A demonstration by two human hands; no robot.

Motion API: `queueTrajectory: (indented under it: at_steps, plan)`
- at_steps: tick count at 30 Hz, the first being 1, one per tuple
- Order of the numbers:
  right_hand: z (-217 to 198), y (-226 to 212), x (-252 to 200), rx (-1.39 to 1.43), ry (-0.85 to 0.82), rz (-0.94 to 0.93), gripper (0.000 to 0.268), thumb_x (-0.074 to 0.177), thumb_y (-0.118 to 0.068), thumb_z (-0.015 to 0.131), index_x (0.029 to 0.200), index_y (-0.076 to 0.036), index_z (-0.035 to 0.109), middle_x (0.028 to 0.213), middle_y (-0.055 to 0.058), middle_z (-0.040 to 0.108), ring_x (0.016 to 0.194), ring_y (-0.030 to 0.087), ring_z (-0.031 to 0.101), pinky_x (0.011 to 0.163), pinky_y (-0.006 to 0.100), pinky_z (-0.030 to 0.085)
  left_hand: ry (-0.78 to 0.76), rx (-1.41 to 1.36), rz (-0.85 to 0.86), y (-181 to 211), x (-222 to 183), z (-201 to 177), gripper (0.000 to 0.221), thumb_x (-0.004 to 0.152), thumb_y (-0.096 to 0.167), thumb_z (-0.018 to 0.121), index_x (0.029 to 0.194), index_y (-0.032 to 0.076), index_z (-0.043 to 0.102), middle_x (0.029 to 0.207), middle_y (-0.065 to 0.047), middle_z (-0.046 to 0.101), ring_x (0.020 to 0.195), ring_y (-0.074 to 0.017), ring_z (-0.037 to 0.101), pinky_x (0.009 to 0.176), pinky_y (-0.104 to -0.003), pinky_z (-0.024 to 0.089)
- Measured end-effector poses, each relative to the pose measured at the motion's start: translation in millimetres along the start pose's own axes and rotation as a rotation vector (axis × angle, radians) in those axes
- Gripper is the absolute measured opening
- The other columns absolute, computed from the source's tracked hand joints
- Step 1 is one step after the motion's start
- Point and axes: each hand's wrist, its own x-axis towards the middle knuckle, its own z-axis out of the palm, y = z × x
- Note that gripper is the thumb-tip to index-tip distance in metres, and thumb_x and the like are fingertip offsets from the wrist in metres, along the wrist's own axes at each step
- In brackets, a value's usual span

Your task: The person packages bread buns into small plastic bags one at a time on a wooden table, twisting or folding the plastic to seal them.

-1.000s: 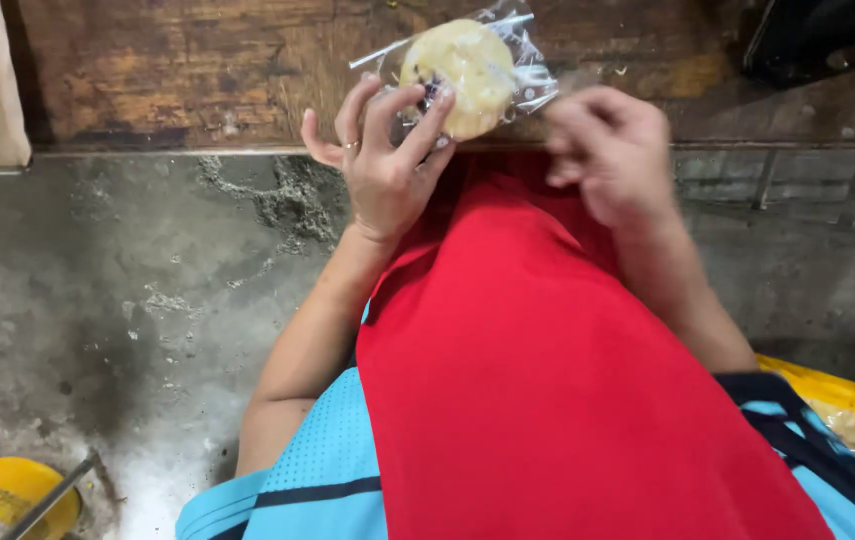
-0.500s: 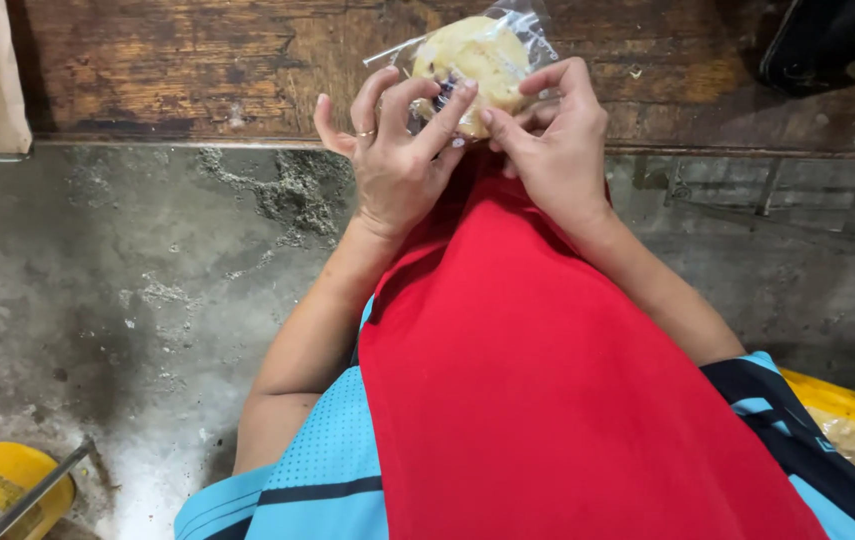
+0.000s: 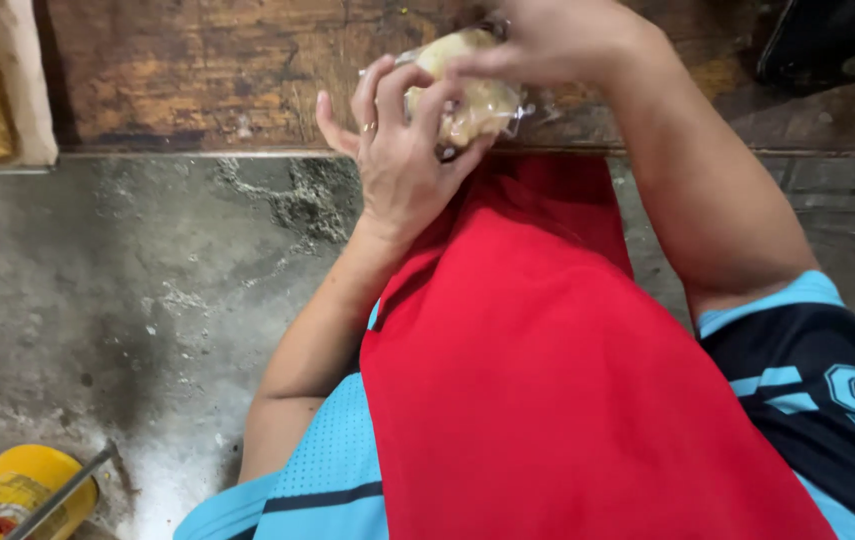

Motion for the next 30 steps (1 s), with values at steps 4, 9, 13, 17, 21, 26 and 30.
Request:
queueTrajectory:
  at_steps: [4, 9, 13, 17, 21, 26, 30]
  plan:
    - [-7, -19, 4, 0.054, -0.027, -0.01, 0.062, 0.078, -0.038, 0.09, 0.122, 0.001, 0.068, 0.105, 0.019, 0.072, 0.089, 0.031, 0.07, 0.074, 0.039, 0.054, 0.081, 0.034, -0.018, -23, -7, 4, 0.092, 0.073, 0.05, 0.098, 0.146, 0.022, 0.048, 0.158, -0.005, 0.04, 0.15, -0.0289, 0.03, 0.121, -0.064, 0.002]
    - [5, -5, -23, 0.39, 0.079, 0.124, 0.054, 0.084, -0.02, 0.093, 0.124, 0.0, 0.062, 0.112, 0.012, 0.07, 0.102, 0.019, 0.069, 0.087, 0.034, 0.058, 0.116, -0.29, -0.14, -46, 8, -1, 0.116, 0.077, 0.029, 0.099, 0.161, 0.023, 0.02, 0.163, -0.011, 0.033, 0.155, -0.028, 0.029, 0.129, -0.048, 0.017]
    - [40, -6, -45, 1.051, 0.342, 0.054, 0.061, 0.094, -0.001, 0.091, 0.139, -0.005, 0.05, 0.133, 0.005, 0.065, 0.122, 0.016, 0.064, 0.112, 0.035, 0.057, -0.093, -1.352, -0.241, -34, 24, -4, 0.115, 0.087, 0.013, 0.09, 0.163, 0.024, 0.005, 0.155, -0.012, 0.055, 0.14, -0.0277, 0.057, 0.121, -0.039, 0.05]
    - [38, -28, -67, 1.15, 0.309, -0.038, 0.069, 0.092, 0.002, 0.083, 0.144, -0.011, 0.041, 0.142, 0.0, 0.055, 0.134, 0.014, 0.055, 0.12, 0.033, 0.049, -0.165, -1.107, -0.175, -27, 28, 3, 0.113, 0.086, 0.007, 0.089, 0.162, 0.018, 0.006, 0.132, -0.012, 0.069, 0.122, -0.022, 0.071, 0.108, -0.036, 0.058]
    - [9, -36, -84, 0.977, 0.409, -0.095, 0.063, 0.091, -0.003, 0.069, 0.147, -0.014, 0.042, 0.143, -0.002, 0.055, 0.138, 0.013, 0.055, 0.117, 0.029, 0.045, -0.12, -0.739, -0.076, -31, 20, 13, 0.103, 0.083, 0.006, 0.094, 0.162, 0.016, 0.029, 0.133, -0.01, 0.07, 0.123, -0.0223, 0.07, 0.109, -0.035, 0.057]
    - [-2, -35, -76, 0.505, 0.557, 0.142, 0.015, 0.104, -0.006, 0.077, 0.113, -0.007, 0.065, 0.114, 0.001, 0.069, 0.11, 0.011, 0.066, 0.098, 0.03, 0.053, -0.09, -0.528, 0.087, -33, 21, 16, 0.082, 0.078, 0.009, 0.093, 0.149, 0.014, 0.05, 0.133, -0.008, 0.068, 0.127, -0.0286, 0.063, 0.116, -0.04, 0.045]
    - [-17, -56, -68, 0.204, 0.531, 0.138, 0.016, 0.096, -0.016, 0.084, 0.099, -0.007, 0.073, 0.104, 0.007, 0.069, 0.107, 0.021, 0.062, 0.098, 0.04, 0.048, -0.131, -0.505, 0.094, -34, 18, 16, 0.072, 0.081, 0.014, 0.089, 0.143, 0.012, 0.053, 0.135, -0.007, 0.067, 0.129, -0.0253, 0.061, 0.122, -0.044, 0.033]
